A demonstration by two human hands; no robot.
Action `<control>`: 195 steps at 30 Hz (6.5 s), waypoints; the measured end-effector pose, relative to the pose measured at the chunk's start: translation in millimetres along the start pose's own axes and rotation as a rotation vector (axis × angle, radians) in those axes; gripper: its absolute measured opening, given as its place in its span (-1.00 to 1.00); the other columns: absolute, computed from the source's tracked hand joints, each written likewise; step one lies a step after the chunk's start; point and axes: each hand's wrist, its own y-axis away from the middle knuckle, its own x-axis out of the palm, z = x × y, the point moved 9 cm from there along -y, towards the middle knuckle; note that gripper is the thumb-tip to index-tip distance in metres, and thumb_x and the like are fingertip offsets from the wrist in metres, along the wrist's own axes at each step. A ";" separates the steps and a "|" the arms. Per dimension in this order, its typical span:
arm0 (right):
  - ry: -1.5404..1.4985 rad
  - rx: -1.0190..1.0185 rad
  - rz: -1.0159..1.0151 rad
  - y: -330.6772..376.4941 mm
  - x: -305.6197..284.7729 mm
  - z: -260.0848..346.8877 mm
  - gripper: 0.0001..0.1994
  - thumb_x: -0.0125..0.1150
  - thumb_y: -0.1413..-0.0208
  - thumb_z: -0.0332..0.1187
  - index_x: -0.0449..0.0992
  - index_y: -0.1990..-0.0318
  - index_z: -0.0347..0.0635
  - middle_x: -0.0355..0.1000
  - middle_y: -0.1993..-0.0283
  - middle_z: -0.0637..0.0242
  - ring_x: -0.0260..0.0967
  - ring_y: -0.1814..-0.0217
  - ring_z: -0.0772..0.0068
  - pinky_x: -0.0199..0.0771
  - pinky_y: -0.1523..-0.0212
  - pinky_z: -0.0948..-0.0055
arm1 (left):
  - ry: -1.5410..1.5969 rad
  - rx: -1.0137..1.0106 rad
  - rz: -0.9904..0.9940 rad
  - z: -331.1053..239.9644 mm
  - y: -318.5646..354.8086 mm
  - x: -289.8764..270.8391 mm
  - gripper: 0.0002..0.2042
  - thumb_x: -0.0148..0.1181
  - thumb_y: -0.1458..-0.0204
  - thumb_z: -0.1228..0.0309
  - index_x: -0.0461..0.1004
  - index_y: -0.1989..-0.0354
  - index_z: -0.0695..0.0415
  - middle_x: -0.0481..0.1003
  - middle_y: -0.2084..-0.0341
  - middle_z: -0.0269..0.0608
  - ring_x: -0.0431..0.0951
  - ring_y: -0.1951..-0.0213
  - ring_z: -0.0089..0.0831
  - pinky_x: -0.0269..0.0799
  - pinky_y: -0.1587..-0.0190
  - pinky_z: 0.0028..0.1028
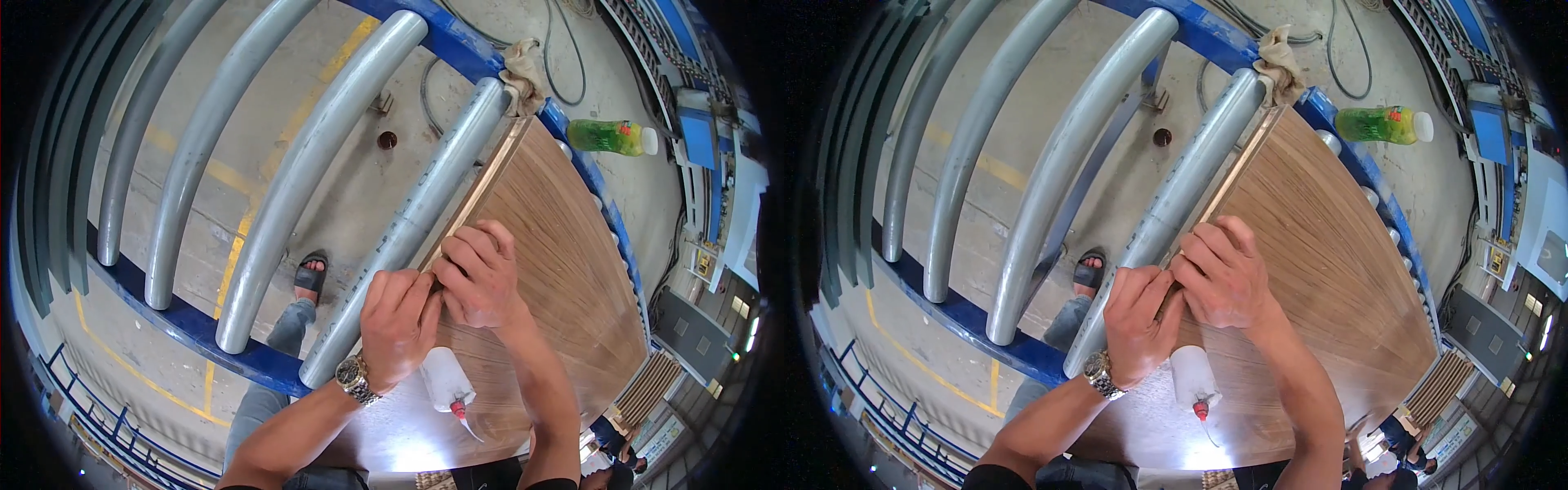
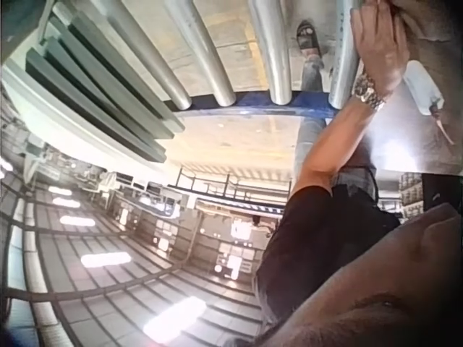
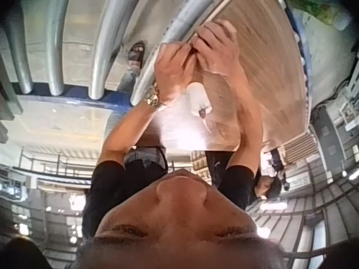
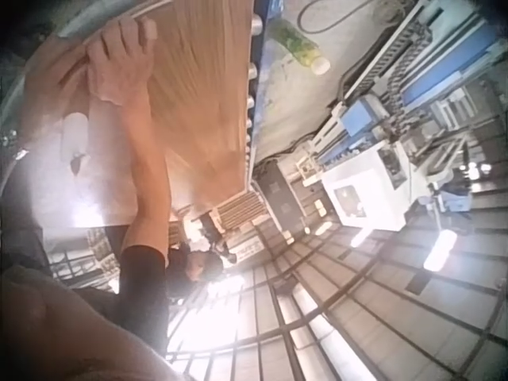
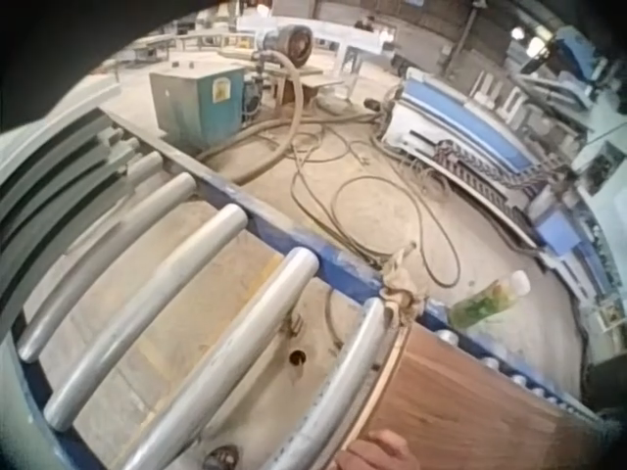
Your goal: Applying industrial glue and trim strips to the edges of wooden furniture panels on an assembly line.
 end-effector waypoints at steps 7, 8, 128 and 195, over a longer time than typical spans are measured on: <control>-0.002 -0.026 -0.015 12.0 0.2 -3.4 -0.69 0.35 0.19 -0.21 0.62 0.23 -0.09 0.54 0.06 0.29 0.51 -0.09 0.20 0.28 -0.14 0.03 | -0.012 0.020 0.004 -7.1 3.0 4.9 -0.72 0.44 0.00 0.67 0.63 0.07 0.35 0.60 0.19 -0.02 0.55 0.20 -0.04 0.50 0.14 -0.18; -0.002 -0.023 -0.022 12.8 -0.4 -3.2 -0.69 0.35 0.19 -0.21 0.62 0.23 -0.09 0.54 0.06 0.29 0.51 -0.09 0.20 0.28 -0.14 0.03 | -0.026 0.026 0.006 -8.7 3.5 3.9 -0.72 0.44 0.00 0.67 0.64 0.07 0.35 0.60 0.19 -0.02 0.55 0.21 -0.04 0.50 0.15 -0.18; 0.004 0.019 -0.126 18.1 -1.5 -7.1 -0.83 0.39 0.14 -0.30 0.54 0.40 -0.08 0.48 0.13 0.34 0.46 -0.08 0.24 0.30 -0.22 0.04 | -0.053 0.062 0.035 -6.3 8.9 12.5 -0.72 0.42 -0.07 0.61 0.64 0.03 0.37 0.60 0.17 0.03 0.60 0.16 -0.03 0.53 0.10 -0.20; -0.017 0.612 -0.160 132.7 30.7 123.9 -0.37 0.42 -0.13 -0.27 0.51 -0.37 -0.23 0.30 -0.62 0.20 0.06 -0.72 -0.24 -0.02 -0.57 -0.50 | 0.475 -0.319 0.355 53.4 138.4 -104.8 -0.29 0.49 -0.01 0.64 0.32 -0.37 0.25 0.52 -0.20 -0.03 0.54 -0.28 -0.25 0.52 -0.28 -0.24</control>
